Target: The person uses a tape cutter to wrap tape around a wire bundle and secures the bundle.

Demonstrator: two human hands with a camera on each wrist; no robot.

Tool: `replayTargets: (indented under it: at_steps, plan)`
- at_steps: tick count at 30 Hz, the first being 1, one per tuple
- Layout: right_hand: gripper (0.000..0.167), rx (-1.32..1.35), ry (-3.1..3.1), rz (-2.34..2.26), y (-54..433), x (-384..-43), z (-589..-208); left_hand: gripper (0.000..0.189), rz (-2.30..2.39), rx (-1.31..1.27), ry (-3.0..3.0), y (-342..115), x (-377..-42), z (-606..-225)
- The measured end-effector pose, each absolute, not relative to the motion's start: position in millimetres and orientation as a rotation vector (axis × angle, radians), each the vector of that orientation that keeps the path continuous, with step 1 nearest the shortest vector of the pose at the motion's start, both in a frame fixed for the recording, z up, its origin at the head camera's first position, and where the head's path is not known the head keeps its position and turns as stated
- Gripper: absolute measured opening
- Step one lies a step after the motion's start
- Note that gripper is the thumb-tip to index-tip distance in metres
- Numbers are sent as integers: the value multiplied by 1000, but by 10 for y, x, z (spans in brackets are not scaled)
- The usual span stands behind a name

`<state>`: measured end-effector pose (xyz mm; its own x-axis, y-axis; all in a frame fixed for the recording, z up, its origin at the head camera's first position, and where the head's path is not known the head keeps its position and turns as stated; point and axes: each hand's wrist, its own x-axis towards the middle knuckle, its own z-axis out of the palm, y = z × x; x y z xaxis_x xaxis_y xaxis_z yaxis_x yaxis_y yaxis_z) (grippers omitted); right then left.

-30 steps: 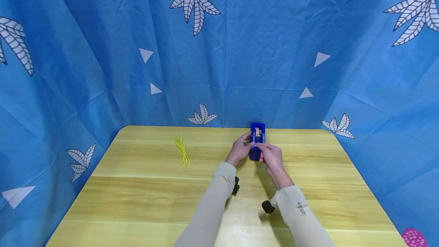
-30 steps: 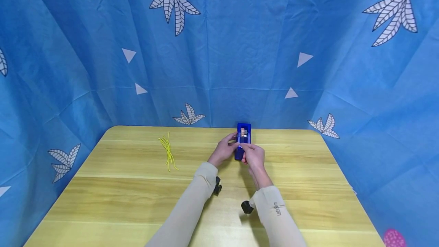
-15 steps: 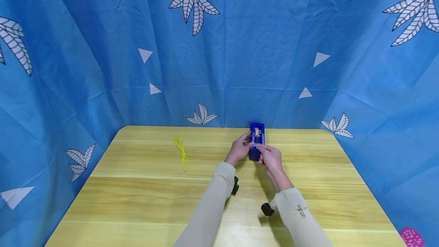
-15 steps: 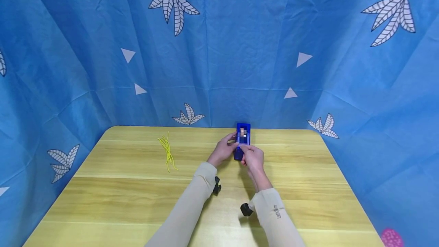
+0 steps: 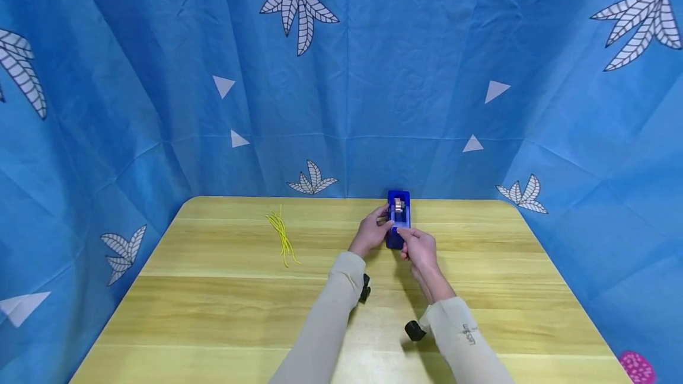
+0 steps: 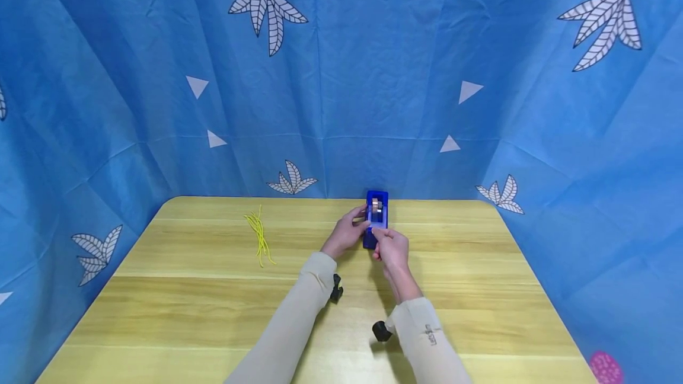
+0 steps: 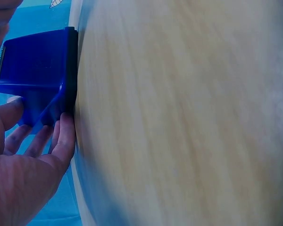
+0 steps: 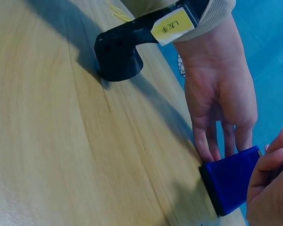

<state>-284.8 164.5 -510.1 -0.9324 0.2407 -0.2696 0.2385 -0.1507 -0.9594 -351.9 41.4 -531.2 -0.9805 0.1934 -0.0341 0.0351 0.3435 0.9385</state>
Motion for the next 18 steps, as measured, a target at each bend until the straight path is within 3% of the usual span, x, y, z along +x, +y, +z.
replayTargets:
  at_steps: [10,18]
  plan:
    - [25,-557,-2006,2324,1630,-2778,-5135,52,1697,239,2481,420,-3508,-5318]
    - [36,-536,-2035,2330,1623,-2697,-5147,52,1706,263,2487,410,-3488,-5293]
